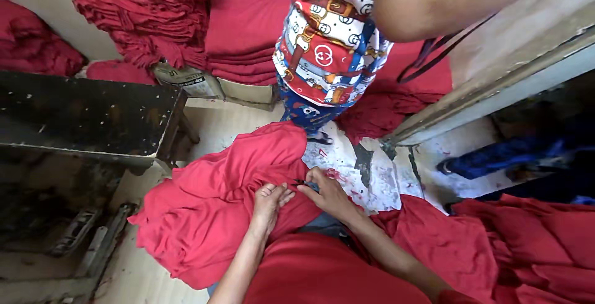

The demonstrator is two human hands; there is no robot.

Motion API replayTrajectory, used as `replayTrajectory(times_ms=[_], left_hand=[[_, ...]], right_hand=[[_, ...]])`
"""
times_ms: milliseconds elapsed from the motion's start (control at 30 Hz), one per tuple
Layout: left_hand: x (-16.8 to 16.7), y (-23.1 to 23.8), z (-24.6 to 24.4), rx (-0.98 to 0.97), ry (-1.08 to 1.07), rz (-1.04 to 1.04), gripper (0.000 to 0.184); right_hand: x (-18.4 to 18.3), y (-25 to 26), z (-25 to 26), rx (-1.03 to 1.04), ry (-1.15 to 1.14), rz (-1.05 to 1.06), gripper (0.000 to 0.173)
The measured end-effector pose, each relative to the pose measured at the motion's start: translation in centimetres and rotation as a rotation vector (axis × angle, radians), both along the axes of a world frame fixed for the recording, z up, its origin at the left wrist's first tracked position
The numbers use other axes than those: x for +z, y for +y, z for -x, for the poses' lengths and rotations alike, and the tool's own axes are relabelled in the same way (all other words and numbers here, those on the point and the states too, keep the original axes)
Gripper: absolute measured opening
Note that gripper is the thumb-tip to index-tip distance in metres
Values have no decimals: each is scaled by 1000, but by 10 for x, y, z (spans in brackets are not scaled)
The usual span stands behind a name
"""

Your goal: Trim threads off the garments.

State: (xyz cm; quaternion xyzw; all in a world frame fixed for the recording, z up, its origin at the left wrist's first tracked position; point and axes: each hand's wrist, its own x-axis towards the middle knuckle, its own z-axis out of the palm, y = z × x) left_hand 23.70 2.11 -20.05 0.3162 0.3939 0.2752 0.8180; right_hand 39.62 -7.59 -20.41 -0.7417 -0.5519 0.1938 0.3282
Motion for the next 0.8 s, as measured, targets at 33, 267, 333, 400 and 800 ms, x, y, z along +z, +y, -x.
replayTrajectory(times_ms=[33,267,333,400,800], left_hand=[[-1,0,0,-3,-2,-4,12],[-2,0,1,-9,-14,-11,12],[-2,0,1,-8,-6,-3,12],[-1,0,1,-9,1,4,11],[-3,-1,2,-22,-10,-40,12]], right_hand=[[-1,1,0,5,0,-13,42],[3,4,1,19,1,15,42],[2,4,0,15,14,25,41],[1,2,-2,5,37,34,39],[7,2,-2,38,27,50,44]])
